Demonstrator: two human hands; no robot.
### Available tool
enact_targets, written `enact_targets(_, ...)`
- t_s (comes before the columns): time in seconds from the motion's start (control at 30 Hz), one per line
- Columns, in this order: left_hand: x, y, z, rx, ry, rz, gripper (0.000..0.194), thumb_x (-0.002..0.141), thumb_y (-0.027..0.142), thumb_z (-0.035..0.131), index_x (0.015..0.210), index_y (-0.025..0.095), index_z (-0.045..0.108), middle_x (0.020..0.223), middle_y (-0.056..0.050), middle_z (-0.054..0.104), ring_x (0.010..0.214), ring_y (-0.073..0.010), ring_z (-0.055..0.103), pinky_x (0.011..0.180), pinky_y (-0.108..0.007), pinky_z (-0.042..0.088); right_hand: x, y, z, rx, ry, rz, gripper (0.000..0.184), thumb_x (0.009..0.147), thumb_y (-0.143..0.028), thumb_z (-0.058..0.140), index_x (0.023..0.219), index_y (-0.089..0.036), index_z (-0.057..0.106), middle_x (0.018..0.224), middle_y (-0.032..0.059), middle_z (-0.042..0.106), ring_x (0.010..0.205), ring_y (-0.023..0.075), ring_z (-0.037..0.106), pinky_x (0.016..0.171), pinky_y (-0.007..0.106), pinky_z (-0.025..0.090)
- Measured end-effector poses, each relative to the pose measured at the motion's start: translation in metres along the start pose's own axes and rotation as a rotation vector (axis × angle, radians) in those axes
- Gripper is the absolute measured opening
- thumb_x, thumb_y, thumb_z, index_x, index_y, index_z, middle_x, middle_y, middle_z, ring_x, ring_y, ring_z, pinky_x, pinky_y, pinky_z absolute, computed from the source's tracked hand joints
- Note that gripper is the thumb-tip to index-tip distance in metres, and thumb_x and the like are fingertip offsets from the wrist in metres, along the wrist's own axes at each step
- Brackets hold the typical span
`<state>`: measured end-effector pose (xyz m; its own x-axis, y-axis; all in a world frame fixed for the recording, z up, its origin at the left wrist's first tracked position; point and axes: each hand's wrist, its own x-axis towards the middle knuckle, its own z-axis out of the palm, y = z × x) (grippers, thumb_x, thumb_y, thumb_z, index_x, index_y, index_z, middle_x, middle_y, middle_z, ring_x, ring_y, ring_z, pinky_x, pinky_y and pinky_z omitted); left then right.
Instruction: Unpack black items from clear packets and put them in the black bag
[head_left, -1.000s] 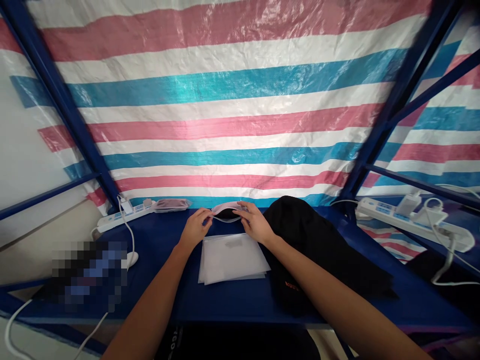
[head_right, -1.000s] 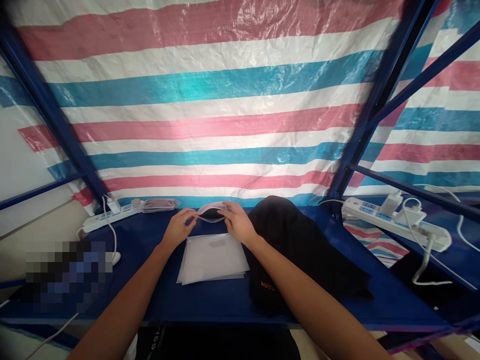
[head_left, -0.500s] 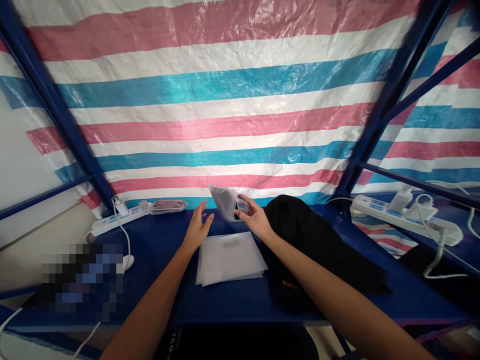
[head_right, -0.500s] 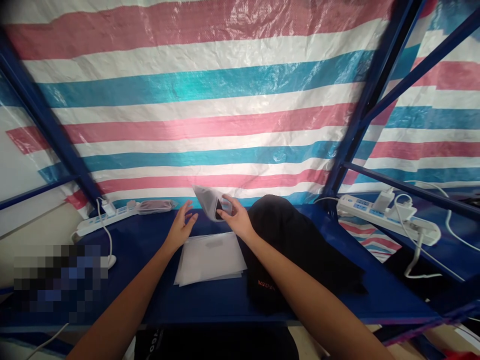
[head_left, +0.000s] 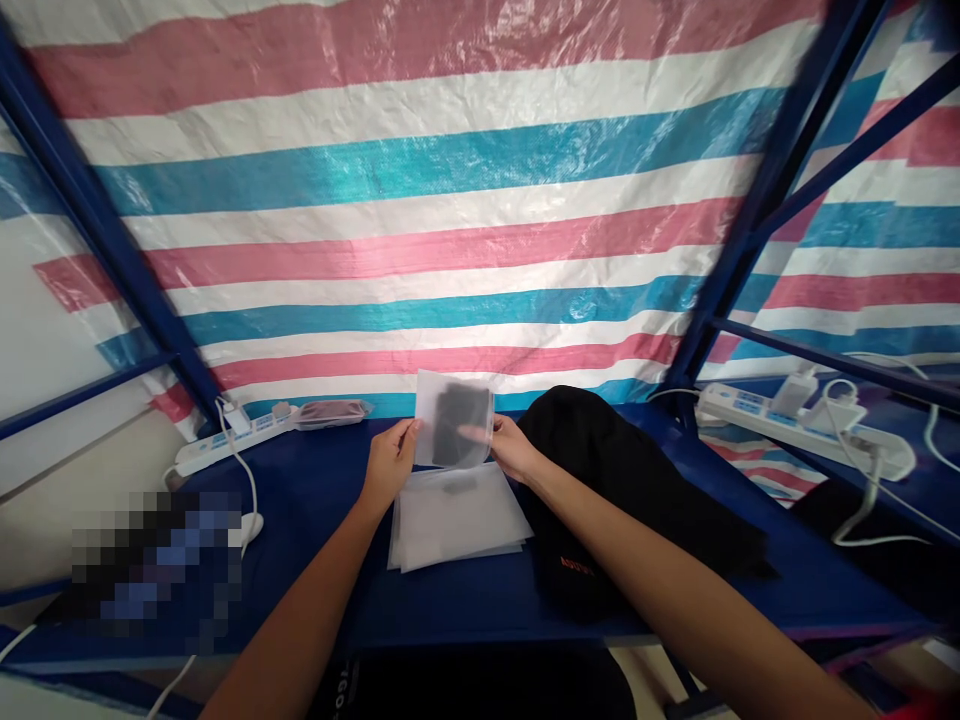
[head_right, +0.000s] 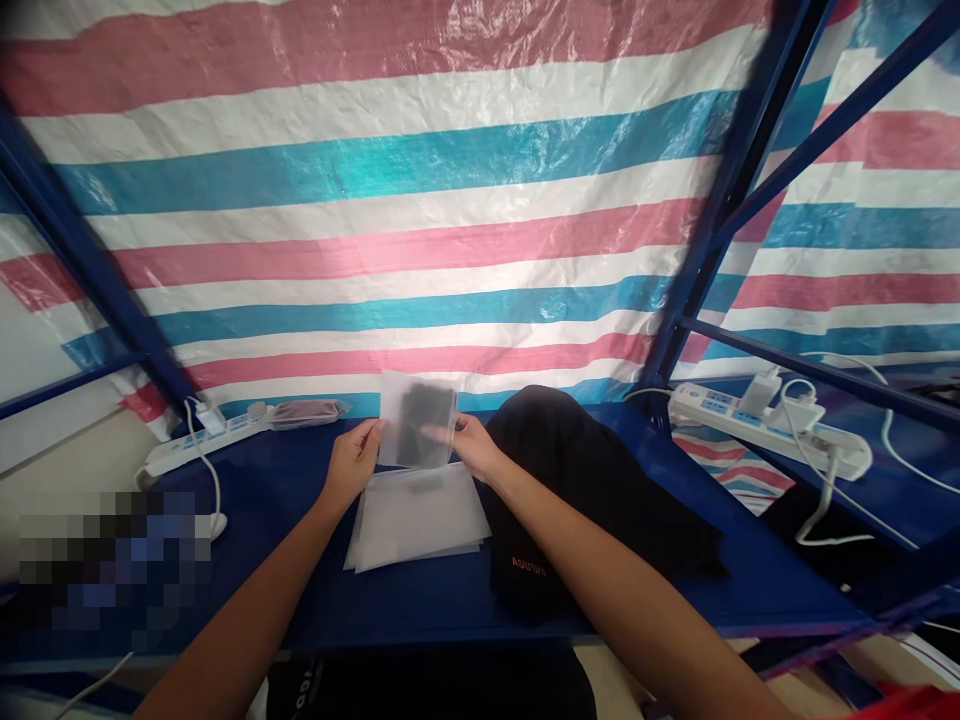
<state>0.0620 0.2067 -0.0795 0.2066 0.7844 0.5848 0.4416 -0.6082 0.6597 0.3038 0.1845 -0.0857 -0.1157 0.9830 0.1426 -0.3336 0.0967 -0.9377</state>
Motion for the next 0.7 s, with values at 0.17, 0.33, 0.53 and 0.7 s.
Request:
enact_targets(0.17, 0.006, -0.006, 0.002, 0.020, 0.120, -0.038, 0.046, 0.109, 0.052, 0.046, 0.099, 0.018, 0.075, 0.068, 0.003, 0.055, 0.066, -0.0141, 0.049, 0.065, -0.025, 0.039, 0.002, -0.002, 0.000, 0.091, 0.077, -0.072, 0.039, 0.071, -0.037, 0.098, 0.104, -0.022, 0.083, 0.109, 0.0058, 0.083, 0.099, 0.0256, 0.077, 0.089, 0.036, 0.060)
enact_targets(0.33, 0.012, -0.009, 0.004, 0.075, 0.125, -0.010, 0.044, 0.110, 0.049, 0.044, 0.105, 0.019, 0.076, 0.076, -0.001, 0.069, 0.070, -0.0172, 0.060, 0.071, -0.026, 0.046, 0.004, 0.002, 0.003, 0.190, 0.157, -0.108, 0.031, 0.074, -0.033, 0.093, 0.099, -0.021, 0.080, 0.099, 0.0041, 0.083, 0.088, 0.0238, 0.075, 0.082, 0.035, 0.060)
enact_targets(0.53, 0.018, -0.029, -0.012, -0.009, 0.246, -0.148, 0.043, 0.107, 0.052, 0.047, 0.109, 0.020, 0.075, 0.093, -0.005, 0.078, 0.059, -0.0170, 0.064, 0.064, -0.028, 0.050, 0.003, -0.009, -0.012, 0.322, 0.258, 0.002, 0.030, 0.079, -0.039, 0.082, 0.102, -0.021, 0.075, 0.091, 0.0061, 0.080, 0.084, 0.0284, 0.076, 0.069, 0.039, 0.062)
enact_targets(0.7, 0.017, -0.043, -0.020, -0.125, 0.289, -0.195, 0.048, 0.105, 0.060, 0.050, 0.108, 0.020, 0.076, 0.097, -0.005, 0.079, 0.064, -0.0174, 0.064, 0.067, -0.028, 0.051, -0.002, -0.013, -0.021, 0.371, 0.024, 0.112, 0.036, 0.087, -0.043, 0.076, 0.114, -0.020, 0.075, 0.107, 0.0109, 0.081, 0.104, 0.0339, 0.077, 0.087, 0.049, 0.065)
